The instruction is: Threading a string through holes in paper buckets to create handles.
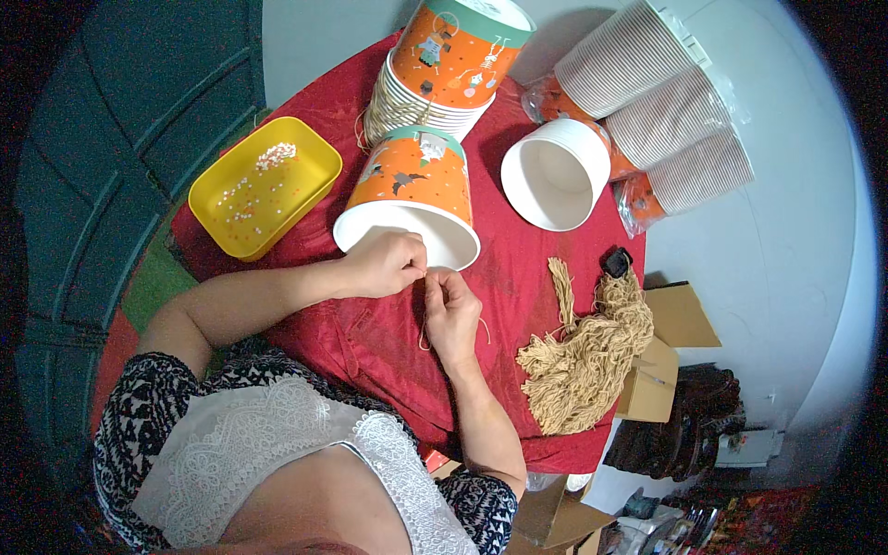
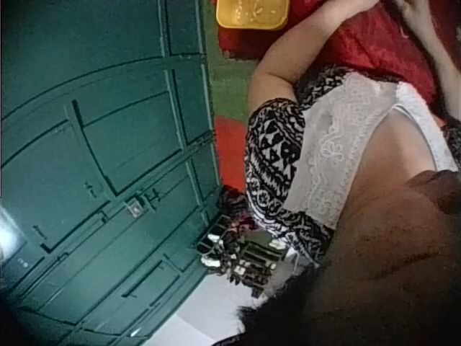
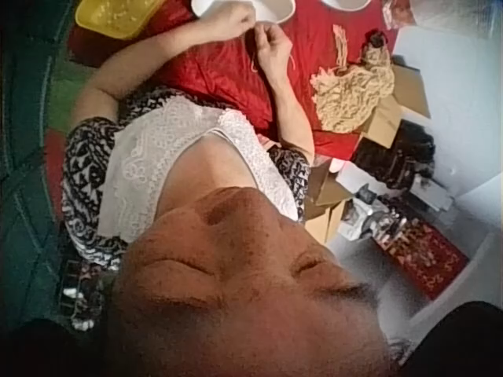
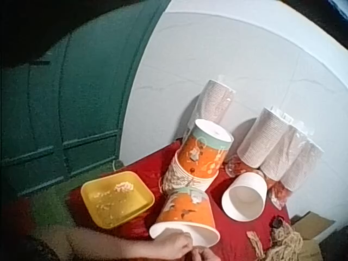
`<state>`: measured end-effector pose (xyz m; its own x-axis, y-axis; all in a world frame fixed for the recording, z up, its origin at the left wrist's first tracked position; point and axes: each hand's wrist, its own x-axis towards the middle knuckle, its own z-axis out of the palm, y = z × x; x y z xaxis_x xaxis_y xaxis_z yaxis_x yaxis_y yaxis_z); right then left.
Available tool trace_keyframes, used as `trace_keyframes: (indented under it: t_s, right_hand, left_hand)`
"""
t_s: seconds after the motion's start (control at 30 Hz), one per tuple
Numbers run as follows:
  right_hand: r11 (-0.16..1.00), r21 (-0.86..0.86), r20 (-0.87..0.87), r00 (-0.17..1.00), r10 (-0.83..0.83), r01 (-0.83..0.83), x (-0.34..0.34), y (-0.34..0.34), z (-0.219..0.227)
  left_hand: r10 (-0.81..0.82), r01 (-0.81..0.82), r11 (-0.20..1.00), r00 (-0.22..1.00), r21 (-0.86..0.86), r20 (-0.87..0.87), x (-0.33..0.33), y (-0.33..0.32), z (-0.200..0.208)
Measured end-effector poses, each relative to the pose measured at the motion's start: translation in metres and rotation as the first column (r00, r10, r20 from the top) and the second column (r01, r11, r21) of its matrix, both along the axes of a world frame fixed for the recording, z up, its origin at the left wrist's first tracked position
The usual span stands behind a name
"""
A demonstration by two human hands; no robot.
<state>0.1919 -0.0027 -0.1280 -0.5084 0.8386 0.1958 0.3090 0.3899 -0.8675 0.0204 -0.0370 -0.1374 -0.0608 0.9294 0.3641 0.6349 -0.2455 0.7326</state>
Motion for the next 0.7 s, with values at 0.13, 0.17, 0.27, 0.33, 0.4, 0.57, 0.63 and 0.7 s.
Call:
trace_keyframes:
  t_s: [0.13,0.17,0.27,0.33,0.4,0.57,0.63,0.7]
  right_hand:
    - [0.994,0.1,0.071,0.997,-0.04,0.033,0.0035,-0.0012,0.0012]
    - [0.992,0.117,0.112,0.992,-0.059,0.046,0.0037,-0.0017,0.0024]
    - [0.988,0.142,0.124,0.989,-0.076,0.059,0.0023,-0.0025,0.005]
    - [0.987,0.15,0.144,0.986,-0.081,0.059,0.0028,-0.0035,0.0071]
    - [0.986,0.157,0.165,0.983,-0.084,0.058,0.0037,-0.0038,0.0073]
    - [0.994,0.109,0.208,0.977,-0.041,0.018,0.0089,-0.005,0.0037]
    - [0.992,0.129,0.199,0.979,-0.034,0.008,0.0088,-0.0058,0.0036]
    - [0.989,0.15,0.189,0.982,-0.027,-0.001,0.0083,-0.0068,0.005]
  left_hand:
    - [-0.017,0.027,0.995,0.995,-0.1,0.096,-0.0031,0.0015,0.001]
    - [-0.015,0.031,0.99,0.992,-0.134,0.122,-0.0035,0.0015,0.001]
    - [0.013,0.012,0.981,0.991,-0.195,0.13,-0.0042,0.0005,0.0042]
    - [0.023,0.005,0.978,0.991,-0.209,0.132,-0.004,0.0016,0.004]
    - [0.035,-0.004,0.975,0.99,-0.224,0.135,-0.0039,0.0036,0.0021]
    - [0.044,-0.015,0.979,0.99,-0.203,0.137,-0.002,0.0024,0.0061]
    - [0.051,-0.024,0.982,0.989,-0.188,0.139,-0.0011,0.0025,0.0045]
    - [0.058,-0.033,0.984,0.988,-0.174,0.141,-0.0008,0.0027,0.0044]
